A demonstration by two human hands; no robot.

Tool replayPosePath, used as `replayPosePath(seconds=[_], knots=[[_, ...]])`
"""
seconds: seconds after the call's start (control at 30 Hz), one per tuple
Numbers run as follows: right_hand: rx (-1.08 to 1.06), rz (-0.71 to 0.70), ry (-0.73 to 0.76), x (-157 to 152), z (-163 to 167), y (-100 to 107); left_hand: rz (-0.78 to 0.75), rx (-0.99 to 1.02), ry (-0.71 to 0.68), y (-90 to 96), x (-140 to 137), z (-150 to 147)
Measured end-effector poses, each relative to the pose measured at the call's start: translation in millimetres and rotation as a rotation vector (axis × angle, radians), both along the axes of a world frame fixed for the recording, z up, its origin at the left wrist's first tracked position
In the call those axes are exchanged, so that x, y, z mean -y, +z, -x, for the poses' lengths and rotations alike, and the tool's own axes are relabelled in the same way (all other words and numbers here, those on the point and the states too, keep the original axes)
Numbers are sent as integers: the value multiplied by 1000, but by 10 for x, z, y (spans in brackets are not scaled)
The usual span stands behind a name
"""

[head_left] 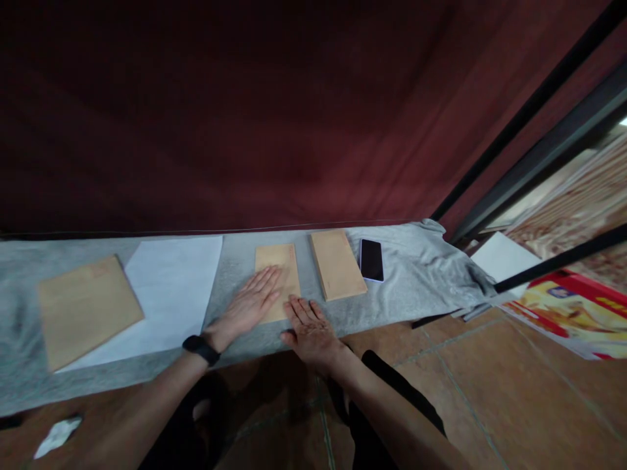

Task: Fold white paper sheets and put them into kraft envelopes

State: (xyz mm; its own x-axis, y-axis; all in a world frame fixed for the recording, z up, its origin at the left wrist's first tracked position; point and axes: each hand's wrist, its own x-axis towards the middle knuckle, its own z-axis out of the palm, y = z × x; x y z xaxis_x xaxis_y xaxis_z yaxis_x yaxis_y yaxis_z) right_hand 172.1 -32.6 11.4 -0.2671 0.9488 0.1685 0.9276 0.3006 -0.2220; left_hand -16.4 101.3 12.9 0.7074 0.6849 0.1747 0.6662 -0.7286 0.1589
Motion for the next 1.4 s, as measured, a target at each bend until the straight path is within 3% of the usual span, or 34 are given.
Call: replayPosePath(seconds=[0.07,0.2,0.3,0.4,0.53,0.7,1.0,1.13,1.4], knots=[[-12,7,-6,-15,4,-3,-4,-32,-48,72,-316,-48],[-37,-7,7,-34,-10,-14,46,-92,-17,112,-872,-270],[-48,-36,22,-34,-32,-35,64,-123,-29,45,-1059,-441],[-61,-41,30,-38,-48,-49,30,-114,-67,-47,-1066,-526],[-72,3,49,-59,-50,-6,6,-98,-117,-115,-978,-538],[-118,154,69,-73,-76,107,58,-127,-126,-103,-798,-550],[-336,263,190,-279,-343,289,92,-106,-166,-48,-187,-441],[-380,299,59,-341,-380,357,98,-103,-175,-30,95,-383],[-254,256,-194,-362,-276,431,42,-100,-147,68,695,-329]])
